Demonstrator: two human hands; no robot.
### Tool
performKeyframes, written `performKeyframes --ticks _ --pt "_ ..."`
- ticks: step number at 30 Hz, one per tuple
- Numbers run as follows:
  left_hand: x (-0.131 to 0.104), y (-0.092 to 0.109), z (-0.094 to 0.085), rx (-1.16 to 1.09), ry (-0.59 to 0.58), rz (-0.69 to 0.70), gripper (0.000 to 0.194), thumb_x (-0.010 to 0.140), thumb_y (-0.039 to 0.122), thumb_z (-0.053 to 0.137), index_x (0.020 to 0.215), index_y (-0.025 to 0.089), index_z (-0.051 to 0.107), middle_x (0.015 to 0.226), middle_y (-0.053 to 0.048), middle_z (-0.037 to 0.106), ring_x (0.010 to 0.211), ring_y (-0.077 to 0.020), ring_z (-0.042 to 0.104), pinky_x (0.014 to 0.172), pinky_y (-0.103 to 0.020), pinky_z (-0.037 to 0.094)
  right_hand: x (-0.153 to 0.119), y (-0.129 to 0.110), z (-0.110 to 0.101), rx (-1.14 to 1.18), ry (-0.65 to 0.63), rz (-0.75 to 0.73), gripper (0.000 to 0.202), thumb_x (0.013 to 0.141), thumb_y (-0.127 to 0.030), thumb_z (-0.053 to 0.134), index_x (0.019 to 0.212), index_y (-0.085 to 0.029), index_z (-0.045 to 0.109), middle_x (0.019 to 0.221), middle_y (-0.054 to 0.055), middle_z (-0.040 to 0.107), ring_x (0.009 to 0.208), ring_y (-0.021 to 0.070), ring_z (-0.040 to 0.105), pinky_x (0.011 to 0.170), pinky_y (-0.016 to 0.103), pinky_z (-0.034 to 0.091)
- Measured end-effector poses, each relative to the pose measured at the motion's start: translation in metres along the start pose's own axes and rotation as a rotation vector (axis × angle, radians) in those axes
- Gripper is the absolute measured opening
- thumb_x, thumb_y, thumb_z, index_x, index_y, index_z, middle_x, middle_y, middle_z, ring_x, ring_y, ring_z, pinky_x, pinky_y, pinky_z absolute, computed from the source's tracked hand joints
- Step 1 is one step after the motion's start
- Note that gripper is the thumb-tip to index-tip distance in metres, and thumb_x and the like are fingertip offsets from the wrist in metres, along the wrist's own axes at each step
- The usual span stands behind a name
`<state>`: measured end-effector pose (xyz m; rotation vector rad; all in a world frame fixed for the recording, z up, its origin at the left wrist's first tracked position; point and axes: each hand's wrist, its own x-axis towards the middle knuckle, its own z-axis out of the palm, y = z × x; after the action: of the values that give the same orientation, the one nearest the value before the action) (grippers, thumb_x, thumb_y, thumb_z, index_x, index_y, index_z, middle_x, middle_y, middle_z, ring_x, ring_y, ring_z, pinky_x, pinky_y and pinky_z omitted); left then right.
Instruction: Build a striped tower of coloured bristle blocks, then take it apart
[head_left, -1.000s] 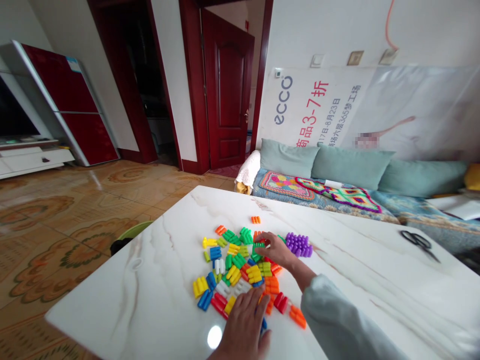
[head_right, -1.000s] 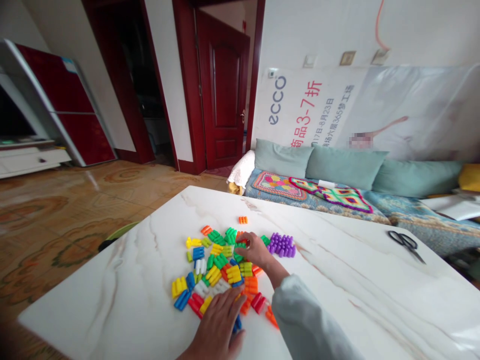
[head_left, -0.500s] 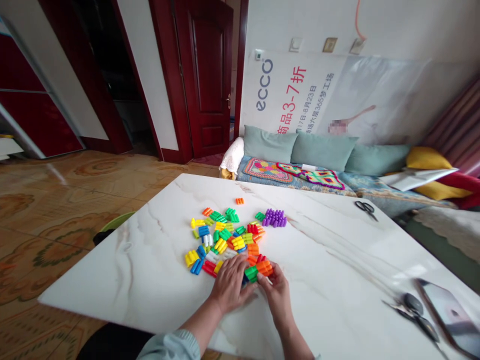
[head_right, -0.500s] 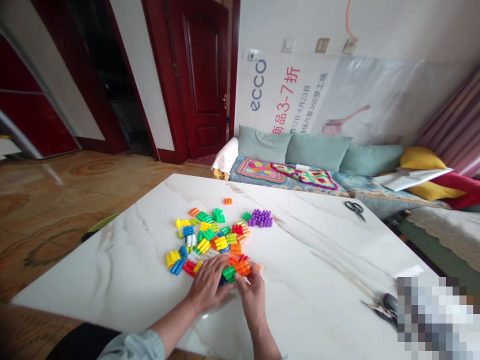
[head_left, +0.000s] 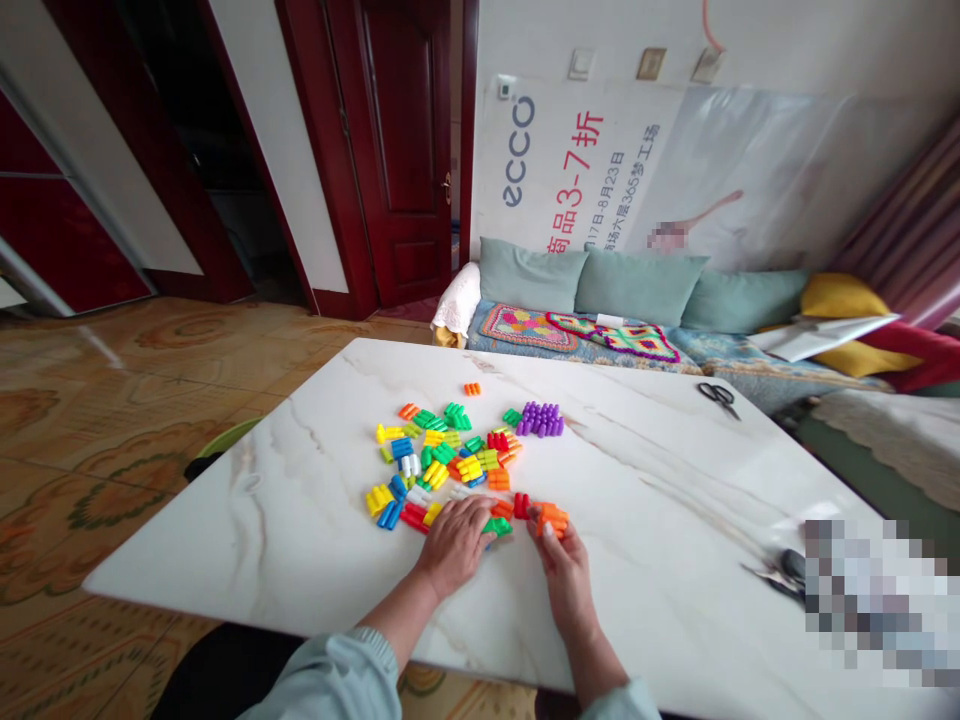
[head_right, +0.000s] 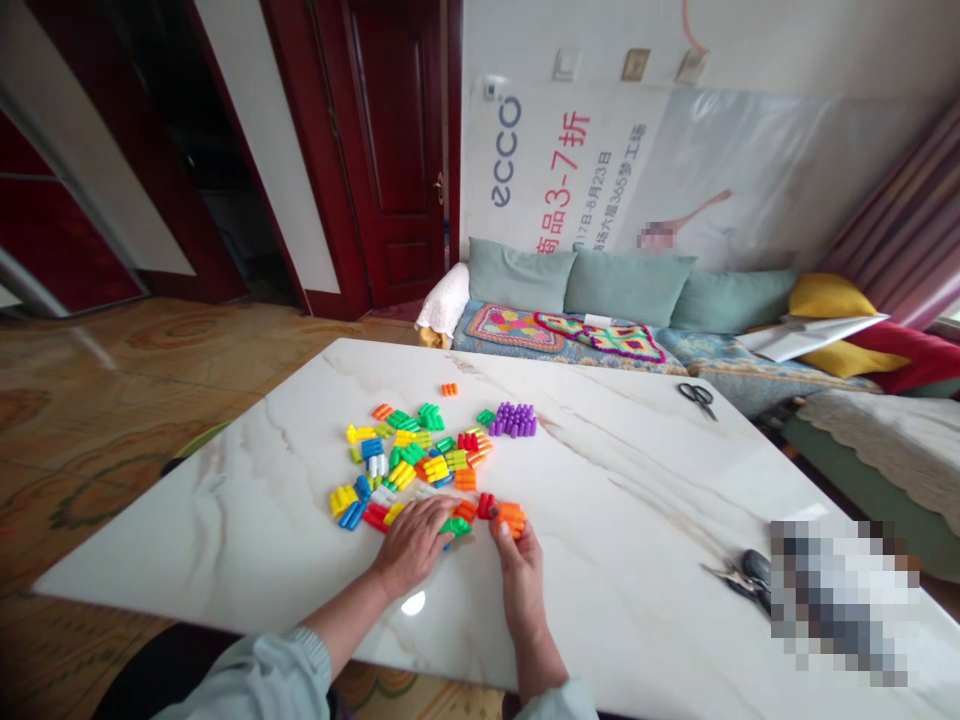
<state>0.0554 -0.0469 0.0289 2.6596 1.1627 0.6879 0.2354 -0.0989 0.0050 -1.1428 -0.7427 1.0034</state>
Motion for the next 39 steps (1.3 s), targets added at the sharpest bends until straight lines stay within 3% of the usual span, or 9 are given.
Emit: performKeyframes --ticks 4,8,16,23,26,29,34,36,39 --pt "-0.001 0.001 0.0 -0.003 -0.017 -0.004 0.037 0.093 0.024 0.037 0.128 0.021 0.049 0.132 -0.006 0.056 0.125 -0.0205 0.046 0.103 -0.039 0.035 -0.008 -0.004 0.005 -0.304 -0.266 -0.127 0.04 0.078 -0.044 0.067 0.112 -0.022 0.065 0.119 0.008 0.063 0.11 0.0261 0.058 0.094 0.039 0.046" --pt "-0.004 -0.002 0.006 0.027 0.01 0.019 0.041 0.09 0.023 0.041 0.13 0.02 0.048 0.135 -0.006 0.053 0.129 -0.0209 0.042 0.107 -0.04 0.032 -0.015 -0.004 0.012 -0.505 -0.326 -0.227 0.022 0.079 -0.041 0.066 0.09 -0.023 0.072 0.115 0.009 0.063 0.104 0.0257 0.059 0.09 0.034 0.048" --pt "-0.003 0.002 0.007 0.033 0.04 -0.038 0.043 0.085 0.039 0.051 0.124 0.022 0.053 0.132 -0.007 0.055 0.125 -0.0248 0.045 0.107 -0.043 0.033 0.01 -0.02 0.022 -0.305 -0.036 -0.13 0.034 0.081 -0.048 0.061 0.098 -0.019 0.063 0.092 0.006 0.069 0.084 0.0219 0.062 0.078 0.033 0.05" --pt "-0.007 -0.003 0.018 0.092 0.061 -0.076 0.04 0.082 0.041 0.054 0.118 0.023 0.057 0.125 -0.009 0.058 0.121 -0.0271 0.048 0.105 -0.046 0.036 0.068 -0.045 0.055 -0.41 -0.488 -0.027 0.044 0.078 -0.055 0.062 0.099 -0.016 0.064 0.082 0.004 0.07 0.07 0.018 0.063 0.062 0.028 0.05" --pt "-0.007 -0.004 0.021 0.095 0.07 -0.074 0.039 0.081 0.041 0.055 0.117 0.026 0.056 0.127 -0.007 0.057 0.121 -0.0277 0.048 0.104 -0.047 0.036 0.109 -0.057 0.065 -0.754 -0.48 -0.145 0.04 0.087 -0.05 0.049 0.097 -0.015 0.065 0.083 0.005 0.071 0.069 0.017 0.066 0.062 0.027 0.051" --pt "-0.007 -0.005 0.019 0.075 0.055 -0.056 0.04 0.081 0.04 0.055 0.119 0.027 0.054 0.131 -0.005 0.056 0.122 -0.0269 0.047 0.105 -0.045 0.035 0.157 -0.069 0.075 -1.288 -0.417 -0.277 0.03 0.092 -0.03 0.04 0.099 -0.017 0.066 0.092 0.006 0.072 0.082 0.017 0.067 0.073 0.027 0.049" --pt "-0.004 -0.004 0.014 0.044 0.032 -0.049 0.04 0.08 0.038 0.055 0.119 0.029 0.051 0.128 -0.003 0.056 0.118 -0.0252 0.049 0.104 -0.042 0.036 0.222 -0.068 0.098 -1.612 -0.416 -0.317 0.041 0.073 -0.006 0.054 0.11 -0.021 0.064 0.113 0.011 0.066 0.111 0.027 0.056 0.101 0.044 0.029" --pt "-0.003 -0.004 0.013 0.046 0.023 -0.051 0.04 0.079 0.039 0.056 0.117 0.028 0.052 0.127 -0.004 0.057 0.117 -0.0251 0.049 0.103 -0.041 0.037 0.235 -0.061 0.106 -1.72 -0.444 -0.294 0.041 0.07 -0.005 0.057 0.107 -0.021 0.064 0.108 0.012 0.067 0.11 0.0296 0.057 0.102 0.051 0.022" --pt "0.0 -0.004 0.012 0.045 0.008 -0.056 0.039 0.078 0.041 0.057 0.114 0.027 0.053 0.123 -0.004 0.058 0.113 -0.0246 0.051 0.1 -0.04 0.039 0.244 -0.052 0.116 -1.825 -0.487 -0.258 0.036 0.072 -0.007 0.057 0.104 -0.02 0.064 0.105 0.013 0.067 0.102 0.029 0.06 0.098 0.052 0.023"
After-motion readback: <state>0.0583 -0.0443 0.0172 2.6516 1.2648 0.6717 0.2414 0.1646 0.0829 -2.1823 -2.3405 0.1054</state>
